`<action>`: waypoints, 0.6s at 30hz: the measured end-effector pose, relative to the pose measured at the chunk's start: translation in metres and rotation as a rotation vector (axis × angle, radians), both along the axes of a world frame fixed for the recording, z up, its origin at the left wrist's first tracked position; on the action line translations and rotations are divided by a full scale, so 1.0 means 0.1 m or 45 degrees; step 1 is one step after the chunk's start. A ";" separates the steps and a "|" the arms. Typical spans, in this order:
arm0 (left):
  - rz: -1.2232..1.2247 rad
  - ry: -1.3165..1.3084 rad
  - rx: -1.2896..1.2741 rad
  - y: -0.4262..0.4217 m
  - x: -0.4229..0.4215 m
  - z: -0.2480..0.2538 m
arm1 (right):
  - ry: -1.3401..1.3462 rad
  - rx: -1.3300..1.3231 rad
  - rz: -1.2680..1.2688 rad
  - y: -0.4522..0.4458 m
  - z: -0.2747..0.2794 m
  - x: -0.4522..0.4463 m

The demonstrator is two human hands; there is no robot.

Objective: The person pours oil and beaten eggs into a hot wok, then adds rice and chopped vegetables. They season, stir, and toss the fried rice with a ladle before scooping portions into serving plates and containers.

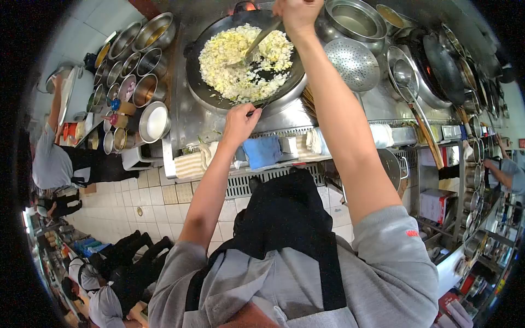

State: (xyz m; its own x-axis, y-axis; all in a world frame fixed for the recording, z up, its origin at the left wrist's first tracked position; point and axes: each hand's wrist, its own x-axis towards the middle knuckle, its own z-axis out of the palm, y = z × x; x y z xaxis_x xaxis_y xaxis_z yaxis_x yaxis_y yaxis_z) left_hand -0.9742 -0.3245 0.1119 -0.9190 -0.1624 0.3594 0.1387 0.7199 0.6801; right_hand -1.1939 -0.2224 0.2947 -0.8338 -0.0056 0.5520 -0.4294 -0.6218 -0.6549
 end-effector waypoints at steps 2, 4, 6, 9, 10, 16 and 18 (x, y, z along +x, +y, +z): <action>0.077 -0.048 -0.007 0.08 0.00 0.06 | -0.091 -0.026 -0.091 0.15 0.05 0.00; 0.180 -0.135 -0.032 0.27 0.20 0.25 | -0.361 -0.090 -0.100 0.33 0.03 -0.13; 0.196 0.005 -0.155 0.49 0.64 0.72 | -0.535 0.014 0.156 0.71 0.43 -0.13; 0.119 0.208 -0.242 0.61 1.06 1.07 | -0.681 0.108 -0.045 0.83 0.77 -0.13; 0.130 0.217 -0.256 0.59 1.00 1.05 | -0.684 0.105 -0.059 0.78 0.80 -0.18; 0.213 0.110 -0.151 0.44 0.44 0.28 | -0.430 0.050 -0.362 0.18 0.71 -0.18; 0.210 -0.034 -0.303 0.59 0.92 0.24 | -0.353 -0.014 -0.348 0.15 0.94 -0.17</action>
